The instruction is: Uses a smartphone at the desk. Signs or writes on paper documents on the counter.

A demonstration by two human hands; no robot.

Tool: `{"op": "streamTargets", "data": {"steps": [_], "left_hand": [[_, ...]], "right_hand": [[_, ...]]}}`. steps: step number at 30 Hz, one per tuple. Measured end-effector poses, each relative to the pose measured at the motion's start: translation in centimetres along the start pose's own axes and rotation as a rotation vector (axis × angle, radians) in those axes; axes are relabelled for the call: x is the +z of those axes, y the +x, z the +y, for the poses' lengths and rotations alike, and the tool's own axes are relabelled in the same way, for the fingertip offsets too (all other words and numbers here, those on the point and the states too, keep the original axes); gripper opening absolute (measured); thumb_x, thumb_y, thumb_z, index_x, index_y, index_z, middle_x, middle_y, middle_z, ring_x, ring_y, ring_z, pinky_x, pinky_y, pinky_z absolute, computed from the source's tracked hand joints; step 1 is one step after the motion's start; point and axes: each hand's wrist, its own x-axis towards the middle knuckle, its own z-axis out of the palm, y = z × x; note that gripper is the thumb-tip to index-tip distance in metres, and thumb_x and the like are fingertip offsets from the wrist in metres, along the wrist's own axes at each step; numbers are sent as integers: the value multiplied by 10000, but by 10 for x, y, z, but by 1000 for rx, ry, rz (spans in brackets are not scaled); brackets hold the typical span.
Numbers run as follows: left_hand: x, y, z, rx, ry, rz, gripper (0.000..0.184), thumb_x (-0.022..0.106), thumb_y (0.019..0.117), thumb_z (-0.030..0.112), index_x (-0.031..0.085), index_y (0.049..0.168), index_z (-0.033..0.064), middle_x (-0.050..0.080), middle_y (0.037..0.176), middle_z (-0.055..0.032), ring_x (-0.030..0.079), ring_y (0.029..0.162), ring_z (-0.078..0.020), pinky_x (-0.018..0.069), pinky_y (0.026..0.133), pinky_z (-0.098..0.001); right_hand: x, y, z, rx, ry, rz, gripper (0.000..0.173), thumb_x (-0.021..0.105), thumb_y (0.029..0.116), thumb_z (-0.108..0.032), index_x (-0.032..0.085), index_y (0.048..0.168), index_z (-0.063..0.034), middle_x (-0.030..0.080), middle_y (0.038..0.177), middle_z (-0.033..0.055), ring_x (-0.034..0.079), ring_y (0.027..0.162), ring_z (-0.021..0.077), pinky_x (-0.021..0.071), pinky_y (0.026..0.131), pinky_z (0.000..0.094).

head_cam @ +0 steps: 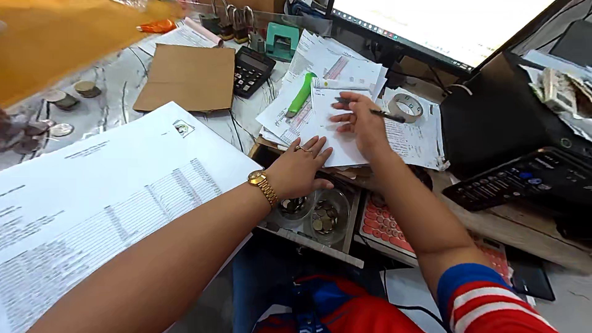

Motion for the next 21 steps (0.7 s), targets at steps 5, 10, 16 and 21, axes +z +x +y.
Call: {"op": "streamTargets", "data": {"steps": [5,10,16,21], "left_hand": [[7,1,-5,21,-4,55,816,531,1020,542,305,1609,25,199,1693,-224,183,1580,-366,136,1248,-585],[8,2,-7,16,18,46,821,508,1023,558,297,1613,28,195,1695,-220,177,1581,-365,135,1249,-583],[7,2,-7,15,8,41,812,516,1019,557,316,1609,36,211,1691,-219,188,1580,-355,145,1249,-580],[5,2,-6,8,-16,27,795,534,1021,532,317,1610,45,207,1695,-209,179,1584,-345,137,1254,-570]], "right_hand": [[10,0,22,-52,11,51,286,412,1102,-174,643,1050,-14,666,776,-30,617,594,8,515,526,160],[13,9,10,-35,-154,-32,234,527,1071,-212,664,1047,-24,693,857,-2,610,628,6,478,535,161],[19,11,24,-178,-163,-18,212,516,1071,-173,566,902,-54,575,675,-68,521,539,-39,432,518,117],[16,12,29,-238,-184,-47,167,662,982,-138,602,845,-63,618,695,-70,554,574,-49,462,554,118]]}}
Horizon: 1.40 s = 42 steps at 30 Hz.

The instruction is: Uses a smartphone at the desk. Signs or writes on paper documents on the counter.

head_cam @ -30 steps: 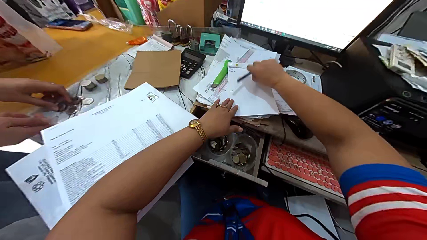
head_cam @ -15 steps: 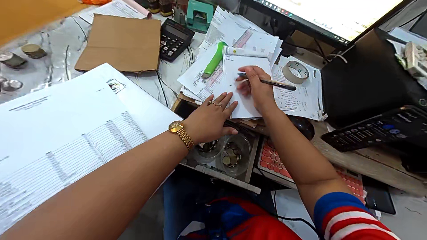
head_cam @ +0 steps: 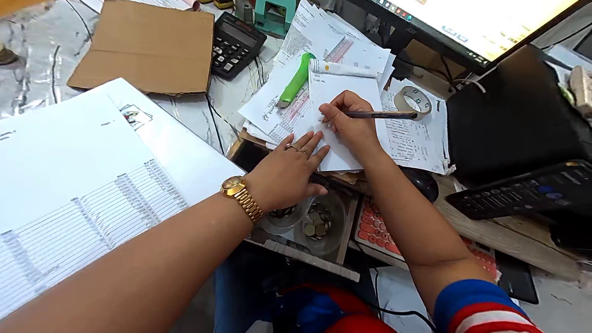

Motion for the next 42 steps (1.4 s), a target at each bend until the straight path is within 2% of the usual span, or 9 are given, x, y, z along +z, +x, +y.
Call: {"op": "streamTargets", "data": {"steps": [3,8,12,15,20,23,29,39,42], "left_hand": [[1,1,0,-2,3,-9,785,538,1026,516,313,1611,43,200,1696,-212,171,1585,-348,131,1253,-574],[1,0,1,0,17,-7,789,545,1026,509,306,1612,39,192,1698,-210,168,1586,-351,126,1255,-571],[0,0,1,-7,28,-14,806,553,1020,517,295,1616,40,186,1698,-214,162,1587,-347,117,1257,-561],[0,1,1,-15,26,-27,813,553,1020,520,281,1622,47,175,1702,-212,153,1589,-351,105,1258,-568],[0,0,1,-13,34,-27,810,552,1020,517,284,1620,44,174,1702,-213,149,1590,-347,112,1258,-566],[-1,1,1,-17,31,-39,807,545,1023,525,286,1622,50,173,1704,-207,147,1591,-340,119,1258,-565],[-2,1,0,-18,8,-41,804,560,1019,512,291,1620,52,181,1702,-206,149,1591,-341,115,1257,-569],[-3,1,1,-22,13,-54,832,586,1006,512,276,1624,50,169,1705,-206,137,1593,-337,111,1259,-565],[-4,2,1,-27,18,-65,829,578,1009,516,272,1626,54,154,1710,-199,126,1596,-330,103,1262,-555]], "right_hand": [[2,-2,2,-27,-18,35,261,651,990,-148,576,745,-100,565,633,-99,524,544,-61,439,537,114],[4,-2,1,-31,-84,64,305,695,952,-104,511,709,-111,489,591,-101,462,503,-66,401,519,95],[7,-2,-1,-16,-121,66,315,700,940,-90,506,693,-113,491,584,-103,465,503,-69,404,522,95],[8,-2,0,-14,-164,49,320,700,939,-104,505,686,-114,466,583,-97,430,503,-57,364,519,107],[7,-1,0,-4,-159,45,319,710,935,-105,512,685,-104,483,579,-93,459,500,-62,397,518,102],[7,-2,0,-3,-180,47,331,679,931,-76,487,664,-112,459,575,-90,435,509,-50,362,521,118],[8,-1,0,12,-187,51,307,687,932,-92,514,678,-92,477,590,-79,448,519,-44,379,534,128],[7,-2,-2,17,-199,61,338,661,916,-52,468,645,-116,433,566,-90,413,503,-45,341,517,127],[6,-1,-1,17,-135,87,355,656,915,-32,458,637,-129,438,549,-101,423,486,-60,360,502,106]]}}
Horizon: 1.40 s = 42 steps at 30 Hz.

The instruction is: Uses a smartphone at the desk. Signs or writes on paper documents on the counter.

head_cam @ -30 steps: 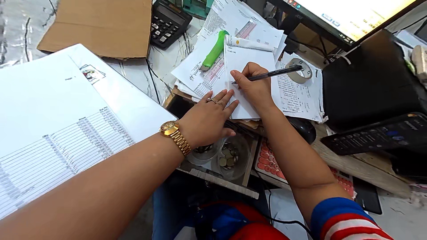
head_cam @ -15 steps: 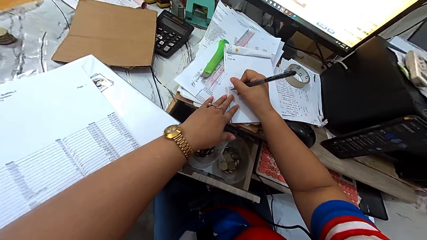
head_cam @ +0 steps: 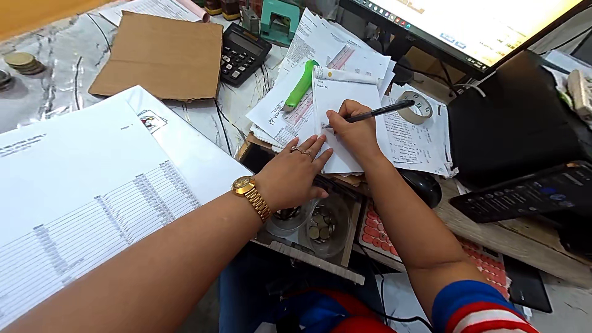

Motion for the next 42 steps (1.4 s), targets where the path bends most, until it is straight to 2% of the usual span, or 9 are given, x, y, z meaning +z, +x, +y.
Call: {"op": "streamTargets", "data": {"steps": [11,13,16,18,21,24,28,35,42], "left_hand": [[-2,0,1,-22,10,-38,838,569,1009,533,249,1638,80,131,1717,-186,101,1601,-311,90,1265,-546],[0,1,5,-11,-34,-51,847,585,1005,526,246,1639,79,111,1716,-206,93,1600,-334,86,1266,-572],[-12,-4,5,-22,-95,-63,826,622,1010,443,237,1639,69,100,1716,-210,94,1600,-343,79,1269,-582],[-15,-6,5,-18,-107,-35,802,649,1004,402,279,1623,53,137,1708,-218,128,1595,-348,92,1268,-578],[-13,-7,5,0,-116,5,787,673,994,371,312,1609,38,178,1696,-233,159,1586,-366,107,1266,-577],[-14,-8,5,15,-120,19,773,685,992,328,319,1604,29,190,1687,-250,162,1583,-380,104,1263,-582],[-15,-8,7,3,-101,-12,787,677,999,327,288,1614,26,160,1694,-251,132,1588,-380,80,1264,-584],[-14,-6,7,7,-86,-31,797,657,1011,349,261,1622,27,133,1700,-249,110,1591,-383,72,1264,-581],[-13,-6,6,3,-74,-42,796,643,1018,360,247,1627,35,116,1705,-243,93,1594,-379,62,1262,-587]], "right_hand": [[-2,-1,-2,45,-48,-8,337,649,928,-62,465,649,-109,430,566,-78,413,501,-27,342,516,146],[-12,-6,-2,98,-49,-20,272,636,965,-118,533,726,-41,486,625,-23,469,541,18,420,542,190],[-13,0,-6,160,-64,-25,266,643,984,-162,591,804,28,535,680,26,518,601,60,464,599,247],[-9,2,-9,152,-14,-14,252,645,988,-159,608,843,44,549,697,19,518,606,35,455,604,215],[-6,-1,-11,137,117,0,181,635,992,-124,632,913,39,602,698,8,534,562,-1,447,541,161],[-5,-4,-14,135,159,-22,158,600,1009,-86,651,1018,62,662,797,52,576,622,22,478,587,183],[-3,-5,-9,70,169,0,123,637,971,-53,671,1003,60,652,786,44,565,624,15,478,599,172],[-3,-7,-8,73,116,-12,193,680,958,-113,680,1058,52,681,854,80,602,668,51,514,645,214],[-3,-7,-9,54,98,-13,179,644,988,-121,685,1042,45,680,837,73,595,655,49,503,634,209]]}}
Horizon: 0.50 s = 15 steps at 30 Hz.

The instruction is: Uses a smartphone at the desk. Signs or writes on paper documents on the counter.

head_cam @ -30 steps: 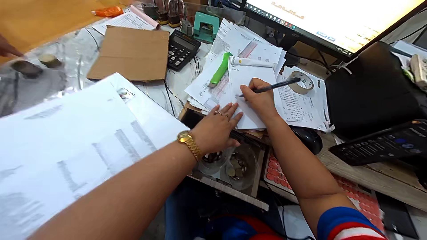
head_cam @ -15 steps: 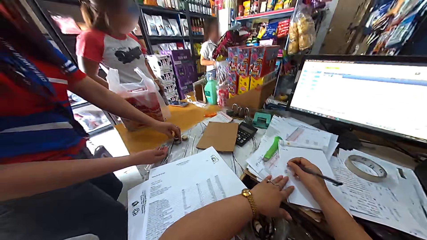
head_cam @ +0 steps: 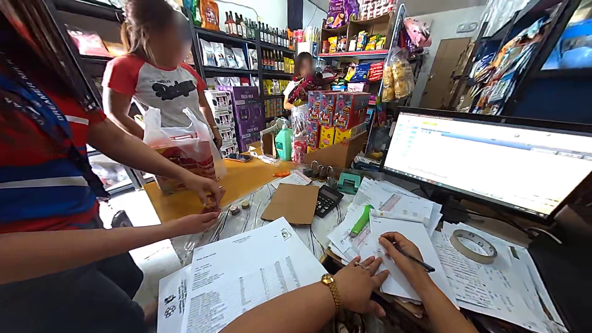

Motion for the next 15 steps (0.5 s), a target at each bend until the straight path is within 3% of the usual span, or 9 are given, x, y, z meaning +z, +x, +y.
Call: {"op": "streamTargets", "data": {"steps": [3,8,15], "left_hand": [[3,0,0,8,-10,27,789,658,1010,344,271,1619,26,145,1697,-253,123,1588,-389,74,1263,-592],[3,1,-2,6,0,17,796,650,1013,356,260,1621,22,141,1696,-255,115,1591,-382,71,1266,-583],[1,0,0,-13,13,-14,805,631,1020,374,236,1628,25,118,1702,-248,87,1597,-368,55,1267,-574]], "right_hand": [[-1,-1,-3,9,-1,-15,200,585,1022,-94,675,1075,77,679,869,117,608,680,95,522,667,257],[0,0,0,16,45,-4,187,583,1025,-110,676,1061,48,665,832,67,588,652,41,503,640,203],[-2,0,-1,46,69,-19,182,591,1027,-119,682,1062,35,670,829,61,588,652,41,497,639,203]]}}
